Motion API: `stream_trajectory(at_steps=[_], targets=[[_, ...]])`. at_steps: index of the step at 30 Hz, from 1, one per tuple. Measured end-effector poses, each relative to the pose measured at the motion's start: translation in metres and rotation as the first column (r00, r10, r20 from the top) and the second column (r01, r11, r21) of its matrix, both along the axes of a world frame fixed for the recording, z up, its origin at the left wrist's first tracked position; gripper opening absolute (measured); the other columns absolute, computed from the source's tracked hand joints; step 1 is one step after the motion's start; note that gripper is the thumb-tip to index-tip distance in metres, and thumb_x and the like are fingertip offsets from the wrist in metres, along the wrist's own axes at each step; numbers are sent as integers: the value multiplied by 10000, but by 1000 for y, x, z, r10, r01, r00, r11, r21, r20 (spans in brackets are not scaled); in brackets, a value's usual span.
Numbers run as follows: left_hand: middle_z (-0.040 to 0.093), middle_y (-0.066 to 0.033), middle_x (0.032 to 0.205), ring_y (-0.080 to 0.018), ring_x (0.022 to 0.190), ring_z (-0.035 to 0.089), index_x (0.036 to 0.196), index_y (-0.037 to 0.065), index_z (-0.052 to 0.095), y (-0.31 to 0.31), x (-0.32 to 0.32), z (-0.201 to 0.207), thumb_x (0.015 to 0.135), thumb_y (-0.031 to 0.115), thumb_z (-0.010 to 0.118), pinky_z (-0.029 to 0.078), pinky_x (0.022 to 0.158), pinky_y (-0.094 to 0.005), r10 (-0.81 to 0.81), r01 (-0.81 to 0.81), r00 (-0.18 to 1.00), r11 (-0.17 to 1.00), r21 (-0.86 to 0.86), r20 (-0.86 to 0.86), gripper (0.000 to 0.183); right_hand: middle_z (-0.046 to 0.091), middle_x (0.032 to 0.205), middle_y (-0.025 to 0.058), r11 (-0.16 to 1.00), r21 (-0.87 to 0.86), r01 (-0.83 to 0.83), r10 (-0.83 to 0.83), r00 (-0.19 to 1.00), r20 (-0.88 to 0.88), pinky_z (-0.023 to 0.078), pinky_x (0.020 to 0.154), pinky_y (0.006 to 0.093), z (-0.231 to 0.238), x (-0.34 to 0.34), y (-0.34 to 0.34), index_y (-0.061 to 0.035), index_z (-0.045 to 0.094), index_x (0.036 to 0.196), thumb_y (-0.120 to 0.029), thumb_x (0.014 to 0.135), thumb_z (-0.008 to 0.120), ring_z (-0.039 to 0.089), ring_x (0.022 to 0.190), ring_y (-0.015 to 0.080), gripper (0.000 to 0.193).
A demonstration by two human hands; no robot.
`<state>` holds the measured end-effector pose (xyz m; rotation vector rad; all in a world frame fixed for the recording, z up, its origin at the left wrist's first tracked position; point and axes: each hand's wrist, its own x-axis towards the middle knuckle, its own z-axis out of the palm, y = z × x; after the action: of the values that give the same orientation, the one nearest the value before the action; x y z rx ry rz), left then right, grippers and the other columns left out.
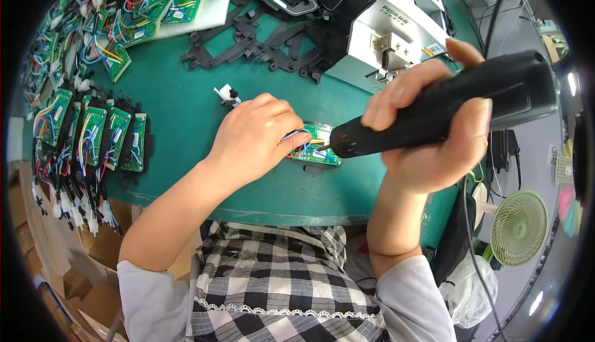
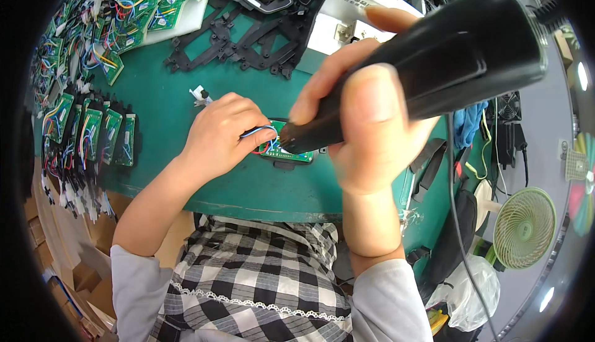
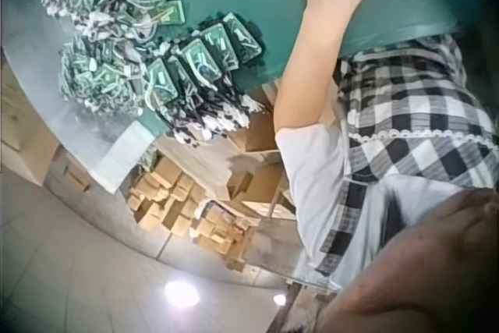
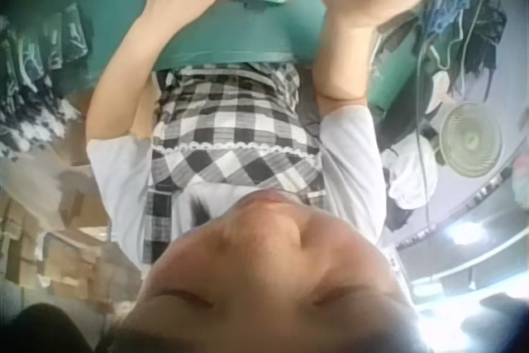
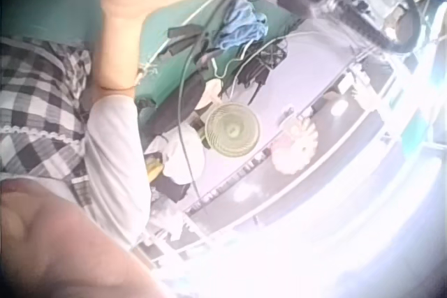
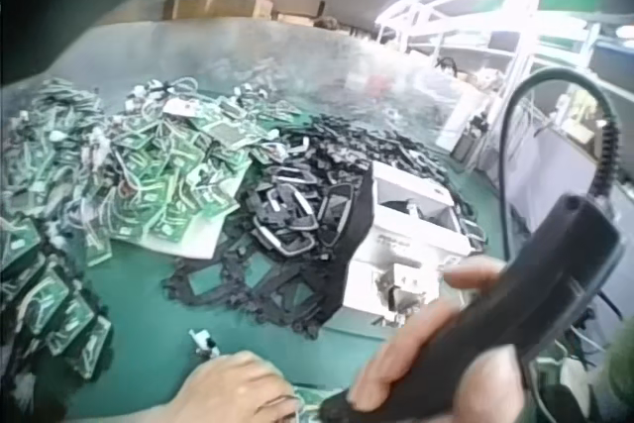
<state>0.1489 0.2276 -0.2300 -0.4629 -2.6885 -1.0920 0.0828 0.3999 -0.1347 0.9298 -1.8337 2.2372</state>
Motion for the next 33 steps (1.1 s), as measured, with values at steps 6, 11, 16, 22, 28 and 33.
stream_trajectory(at_steps=[6,11,16,22,28,33], targets=[[628,-46,825,-262,827,577,819,53,668,-6,-3,0,775,164,686,478,715,-379,-21,21,999,1000,13,50,121,533,712,152,995,98,-20,19,1000,17,497,462,351,-12,13,-17,32,311,1274,-466,910,482,539,490,219,640],[628,-40,824,-253,839,575,818,69,667,-10,-12,1,792,187,662,480,724,-380,-61,63,993,998,-17,103,121,535,710,153,988,155,-6,11,999,-36,517,475,344,-14,16,-20,46,308,1267,-454,897,539,551,495,220,664],[629,-39,828,-251,861,576,835,77,675,-11,-13,5,799,202,652,482,735,-385,-84,94,983,994,-53,161,132,536,710,152,975,219,30,-9,995,-95,525,477,338,-16,16,-20,41,317,1254,-467,888,570,559,497,217,675],[630,-51,854,-263,888,575,860,67,674,-14,-12,4,830,202,638,483,767,-388,-109,115,986,993,-39,130,144,537,711,148,975,219,37,-12,993,-116,524,475,333,-19,17,-18,26,324,1246,-469,887,572,561,501,216,660],[631,-58,867,-269,893,575,875,57,674,-15,-12,6,836,201,635,482,785,-389,-120,125,982,992,-28,148,154,527,710,140,983,180,32,-20,997,-73,519,478,337,-15,22,-25,15,332,1249,-480,884,569,549,498,211,659],[637,-74,905,-271,917,573,916,46,678,-22,-12,12,817,185,640,479,813,-386,-195,200,961,980,-6,196,174,517,721,137,994,105,33,-29,999,-36,510,475,348,-13,24,-24,2,336,1257,-504,890,534,540,508,211,655]])
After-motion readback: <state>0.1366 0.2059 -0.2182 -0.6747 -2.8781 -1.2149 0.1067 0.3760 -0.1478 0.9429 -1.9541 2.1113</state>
